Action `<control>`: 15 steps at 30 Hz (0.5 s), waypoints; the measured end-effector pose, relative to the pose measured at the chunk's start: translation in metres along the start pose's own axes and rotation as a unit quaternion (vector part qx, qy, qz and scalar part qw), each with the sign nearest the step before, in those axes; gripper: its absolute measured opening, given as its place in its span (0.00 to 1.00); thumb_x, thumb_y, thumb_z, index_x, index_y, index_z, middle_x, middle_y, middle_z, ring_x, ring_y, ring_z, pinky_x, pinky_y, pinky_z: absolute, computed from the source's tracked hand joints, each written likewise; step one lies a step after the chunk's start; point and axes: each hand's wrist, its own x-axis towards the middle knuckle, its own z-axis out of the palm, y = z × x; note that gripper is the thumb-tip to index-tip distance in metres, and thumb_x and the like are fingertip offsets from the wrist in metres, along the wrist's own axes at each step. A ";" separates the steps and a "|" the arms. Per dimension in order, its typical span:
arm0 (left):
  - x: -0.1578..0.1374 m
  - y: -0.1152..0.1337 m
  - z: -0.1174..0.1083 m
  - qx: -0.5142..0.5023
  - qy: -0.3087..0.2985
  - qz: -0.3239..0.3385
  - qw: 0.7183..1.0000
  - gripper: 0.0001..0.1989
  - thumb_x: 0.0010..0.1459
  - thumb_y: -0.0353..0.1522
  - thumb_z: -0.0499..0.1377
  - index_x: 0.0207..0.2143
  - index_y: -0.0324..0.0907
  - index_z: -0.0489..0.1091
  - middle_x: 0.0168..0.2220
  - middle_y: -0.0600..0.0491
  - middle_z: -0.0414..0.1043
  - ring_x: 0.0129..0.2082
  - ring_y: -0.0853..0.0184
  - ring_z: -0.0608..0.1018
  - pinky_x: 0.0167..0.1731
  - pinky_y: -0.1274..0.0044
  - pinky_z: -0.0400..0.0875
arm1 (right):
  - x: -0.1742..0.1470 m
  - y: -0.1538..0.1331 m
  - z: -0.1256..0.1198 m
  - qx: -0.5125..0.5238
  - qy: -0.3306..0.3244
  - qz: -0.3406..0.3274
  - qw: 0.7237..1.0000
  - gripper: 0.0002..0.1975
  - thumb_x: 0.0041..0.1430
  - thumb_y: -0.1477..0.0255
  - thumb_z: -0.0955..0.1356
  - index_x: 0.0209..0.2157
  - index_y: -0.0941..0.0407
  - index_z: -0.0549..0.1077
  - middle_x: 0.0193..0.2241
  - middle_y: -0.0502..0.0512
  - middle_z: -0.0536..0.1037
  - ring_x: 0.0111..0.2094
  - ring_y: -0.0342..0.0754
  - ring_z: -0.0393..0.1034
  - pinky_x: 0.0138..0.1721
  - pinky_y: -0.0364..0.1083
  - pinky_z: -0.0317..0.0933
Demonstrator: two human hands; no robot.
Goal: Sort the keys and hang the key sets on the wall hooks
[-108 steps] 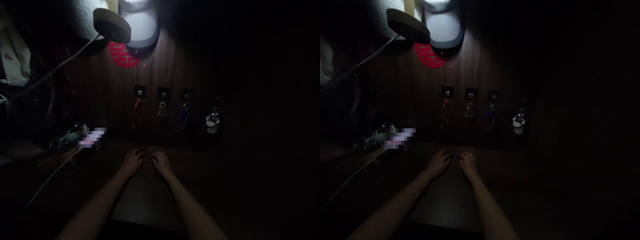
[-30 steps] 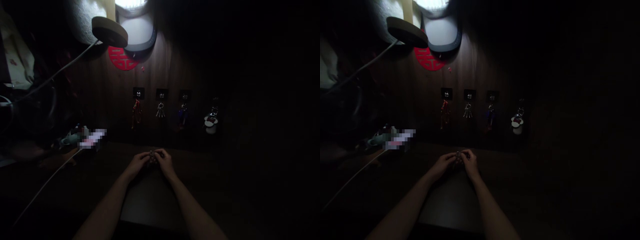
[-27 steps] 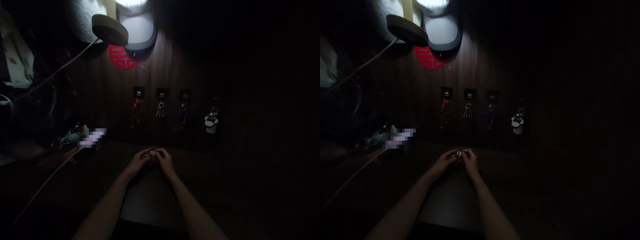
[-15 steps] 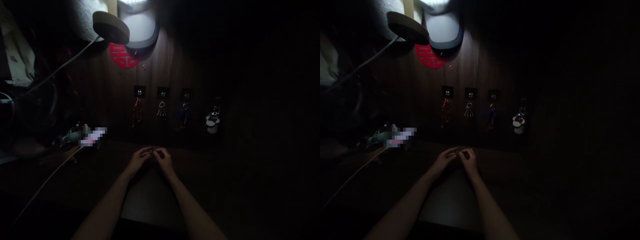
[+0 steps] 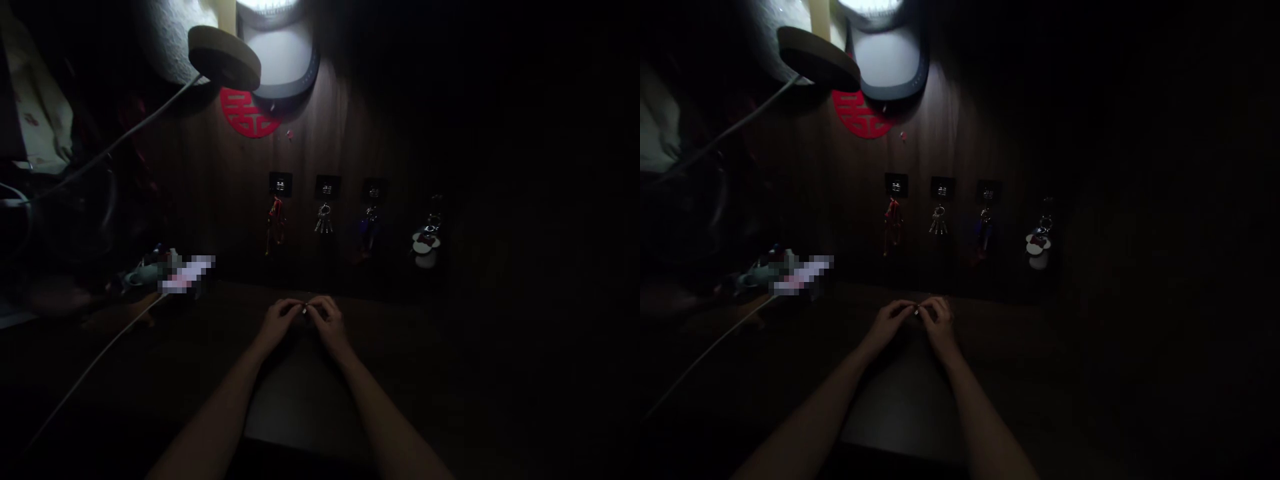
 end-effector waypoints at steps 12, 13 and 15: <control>-0.002 0.014 -0.001 -0.043 -0.003 -0.013 0.999 0.09 0.46 0.37 0.58 0.26 0.41 0.71 0.28 0.54 0.73 0.32 0.66 0.73 0.37 0.77 0.65 | 0.001 0.005 0.000 -0.029 0.016 0.021 0.999 0.09 0.53 0.66 0.63 0.25 0.54 0.69 0.26 0.51 0.71 0.33 0.46 0.65 0.37 0.44 0.57; -0.002 0.014 -0.002 -0.050 0.011 -0.024 0.998 0.09 0.46 0.38 0.58 0.27 0.40 0.71 0.27 0.54 0.73 0.32 0.66 0.73 0.37 0.77 0.65 | 0.001 0.007 0.000 -0.032 0.022 0.031 0.999 0.09 0.53 0.65 0.62 0.25 0.55 0.69 0.27 0.51 0.71 0.33 0.46 0.65 0.37 0.44 0.57; -0.001 0.014 -0.004 -0.074 0.040 -0.050 0.995 0.11 0.46 0.39 0.58 0.28 0.40 0.71 0.28 0.54 0.73 0.32 0.66 0.73 0.35 0.78 0.66 | 0.002 0.013 -0.002 -0.037 0.034 0.055 0.997 0.10 0.53 0.65 0.61 0.26 0.55 0.69 0.27 0.52 0.72 0.34 0.47 0.65 0.37 0.44 0.57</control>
